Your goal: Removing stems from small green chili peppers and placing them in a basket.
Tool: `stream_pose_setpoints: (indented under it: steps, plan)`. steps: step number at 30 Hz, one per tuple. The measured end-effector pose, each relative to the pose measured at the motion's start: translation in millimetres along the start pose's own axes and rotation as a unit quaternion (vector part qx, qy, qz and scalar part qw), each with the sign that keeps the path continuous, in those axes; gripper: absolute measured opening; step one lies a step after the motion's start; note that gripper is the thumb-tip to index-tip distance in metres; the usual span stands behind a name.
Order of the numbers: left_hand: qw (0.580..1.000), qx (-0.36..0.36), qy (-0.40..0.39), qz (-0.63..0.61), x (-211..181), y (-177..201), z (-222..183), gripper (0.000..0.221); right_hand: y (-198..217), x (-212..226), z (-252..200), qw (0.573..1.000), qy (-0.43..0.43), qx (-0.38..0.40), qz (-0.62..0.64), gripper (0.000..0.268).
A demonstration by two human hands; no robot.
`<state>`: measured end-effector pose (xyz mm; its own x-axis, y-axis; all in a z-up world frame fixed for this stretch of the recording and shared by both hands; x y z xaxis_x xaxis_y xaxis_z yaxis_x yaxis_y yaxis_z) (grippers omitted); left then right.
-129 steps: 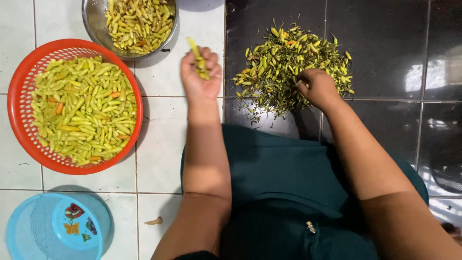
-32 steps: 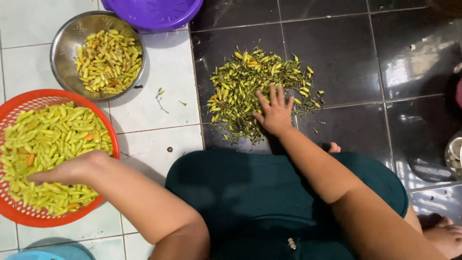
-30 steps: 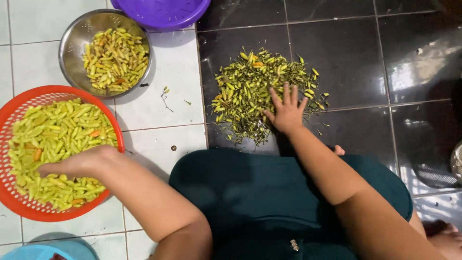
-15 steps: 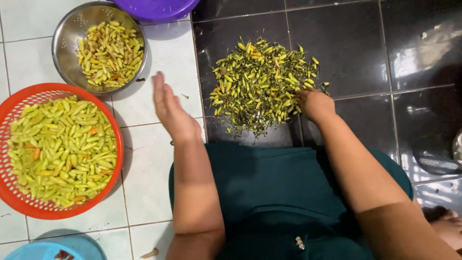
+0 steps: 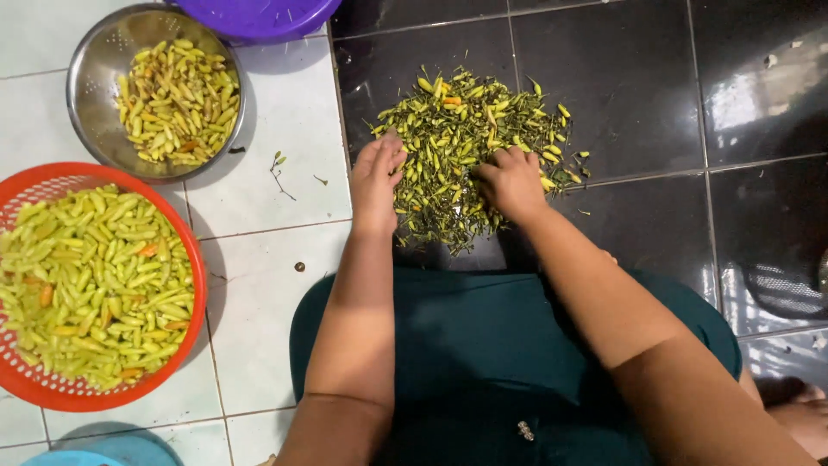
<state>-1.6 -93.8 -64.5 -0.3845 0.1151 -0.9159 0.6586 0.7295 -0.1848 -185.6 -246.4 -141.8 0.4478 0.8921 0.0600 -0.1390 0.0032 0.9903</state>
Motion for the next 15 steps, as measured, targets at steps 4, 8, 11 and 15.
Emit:
stream_pose_setpoints:
  steps: [4,8,11,15]
  plan:
    - [0.998,0.039,0.04,0.0,19.8,-4.0,7.6,0.049,-27.9,-25.6,2.7,1.0,-0.024,-0.011,-0.015,0.02]
    - [0.991,0.111,0.037,0.069,37.8,-16.7,9.0,0.049,7.4,-50.5,-5.0,0.921,-0.171,0.011,0.349,0.014]
    - [0.98,0.151,0.033,0.127,63.7,-34.4,7.1,0.045,34.1,-41.8,-8.4,0.815,-0.239,0.025,0.527,0.017]
    - [0.962,0.216,0.063,0.157,73.9,-52.6,-2.4,0.045,62.2,-11.3,-2.3,0.726,-0.235,0.008,0.647,0.019]
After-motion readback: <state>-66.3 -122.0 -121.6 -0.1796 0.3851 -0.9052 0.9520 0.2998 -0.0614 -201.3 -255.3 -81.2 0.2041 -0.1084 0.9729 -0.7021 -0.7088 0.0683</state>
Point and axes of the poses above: each hand's wrist, its own z-axis towards the middle knuckle, its own y-axis out of the back of the hand, x = y × z, the point moved 7 cm from there along z, towards the middle knuckle, and after that the axes turned 1 degree about -z, right-handed, at the moved point
